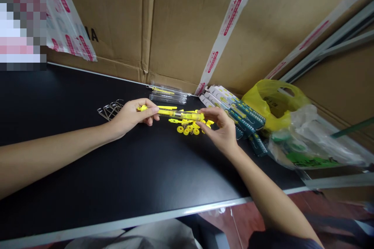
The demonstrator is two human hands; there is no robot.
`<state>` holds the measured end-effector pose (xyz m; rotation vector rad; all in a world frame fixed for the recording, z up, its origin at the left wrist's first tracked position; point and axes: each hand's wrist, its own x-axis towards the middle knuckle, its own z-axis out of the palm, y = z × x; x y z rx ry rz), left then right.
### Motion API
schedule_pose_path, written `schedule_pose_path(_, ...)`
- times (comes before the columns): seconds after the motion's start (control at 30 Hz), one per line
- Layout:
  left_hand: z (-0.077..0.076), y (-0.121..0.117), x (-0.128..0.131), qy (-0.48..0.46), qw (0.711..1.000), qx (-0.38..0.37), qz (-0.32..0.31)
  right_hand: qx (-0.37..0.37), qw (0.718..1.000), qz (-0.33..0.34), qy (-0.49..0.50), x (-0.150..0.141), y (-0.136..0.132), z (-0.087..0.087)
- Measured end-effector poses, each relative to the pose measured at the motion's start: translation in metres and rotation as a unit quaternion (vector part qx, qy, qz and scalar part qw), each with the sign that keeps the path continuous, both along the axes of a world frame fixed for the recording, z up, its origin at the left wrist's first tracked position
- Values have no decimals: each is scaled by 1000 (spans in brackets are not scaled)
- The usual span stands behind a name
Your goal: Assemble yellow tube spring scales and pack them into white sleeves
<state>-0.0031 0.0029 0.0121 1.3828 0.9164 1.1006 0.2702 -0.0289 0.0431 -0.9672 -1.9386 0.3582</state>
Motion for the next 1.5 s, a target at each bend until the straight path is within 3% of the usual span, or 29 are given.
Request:
schedule_pose_path(0.43, -1, 1, 0, -18, 999, -23, 16, -10, 1000, 11, -9, -1, 1, -1)
schedule_pose_path(0.6, -2, 1, -1, -33, 999, -32, 19, -36, 998, 42, -9, 11, 7, 11)
schedule_pose_path(0.7, -1, 1, -1, -34, 998, -36, 24, -11, 999, -30, -9, 29, 17, 26)
schedule_pose_path(0.77, 0, 1, -1, -32, 999, -37, 24, -19, 994, -94, -56, 42, 23, 34)
schedule_pose_path(0.83, -1, 1, -1, -28, 999, -37, 23, -63, 982, -105, -143, 50, 24, 39)
schedule_pose_path(1.03, -3, 2, -1, -16, 999, -27, 22, -169, 940, -18, -297, 50, 15, 38)
schedule_pose_path(1.33, -3, 3, -2, -8, 999, -29, 20, -107, 931, -30, -348, 42, 14, 34)
schedule_pose_path(1.5, -2, 2, -1, -1, 1000, -20, 24, -69, 928, 10, -367, 28, 10, 26)
